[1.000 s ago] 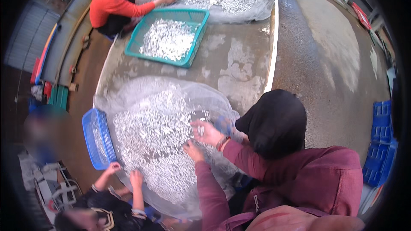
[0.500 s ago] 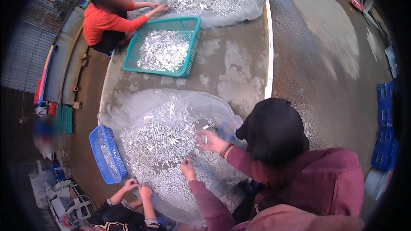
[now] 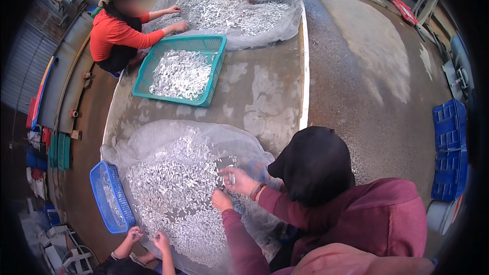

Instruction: The person sits on the floor and sorts small white items from a large pile on a plastic sheet into a blue basket. They repeatedly pick up handfuls, separate items by hand, and place them into the basket while other workers do the same nearby.

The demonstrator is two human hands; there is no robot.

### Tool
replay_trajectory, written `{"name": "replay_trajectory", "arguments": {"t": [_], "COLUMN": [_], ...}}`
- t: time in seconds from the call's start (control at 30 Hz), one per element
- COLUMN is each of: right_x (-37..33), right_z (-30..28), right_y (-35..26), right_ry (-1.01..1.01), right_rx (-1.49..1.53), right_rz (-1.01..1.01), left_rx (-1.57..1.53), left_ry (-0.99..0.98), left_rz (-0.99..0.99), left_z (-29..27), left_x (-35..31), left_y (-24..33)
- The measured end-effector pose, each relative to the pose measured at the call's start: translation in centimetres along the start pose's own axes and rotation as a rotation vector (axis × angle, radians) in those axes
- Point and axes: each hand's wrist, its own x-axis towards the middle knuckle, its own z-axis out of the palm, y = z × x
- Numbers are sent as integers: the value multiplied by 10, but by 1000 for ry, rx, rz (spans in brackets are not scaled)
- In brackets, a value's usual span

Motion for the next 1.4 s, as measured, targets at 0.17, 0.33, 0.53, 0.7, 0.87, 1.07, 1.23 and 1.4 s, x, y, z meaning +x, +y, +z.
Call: {"name": "replay_trajectory", "arguments": {"t": [0.17,0.33,0.53,0.7,0.87,1.07,1.23,1.4], "right_x": [-10,-15,-13,-10,-8,-9,-11,-17], "right_z": [8,14,9,7,5,-2,-5,6], "right_y": [-2,-1,4,3,2,9,16,16], "right_ry": [120,133,131,177,176,68,8,-54], "right_rx": [-23,-50,-17,-52,-31,-172,-301,-257], "right_rz": [35,43,28,17,24,-6,108,233], "left_rx": [101,-2,-49,-66,-226,-1411,-1741,-1404], "left_ry": [51,144,153,106,23,-161,-132,21], "left_rz": [-15,59,100,94,16,-247,-75,253], "left_z": [15,17,19,25,26,4,-48,-106], "left_x": [9,1,-4,8,20,6,-12,-23], "left_y": [-10,-20,-13,-15,-35,-60,-57,-21]}}
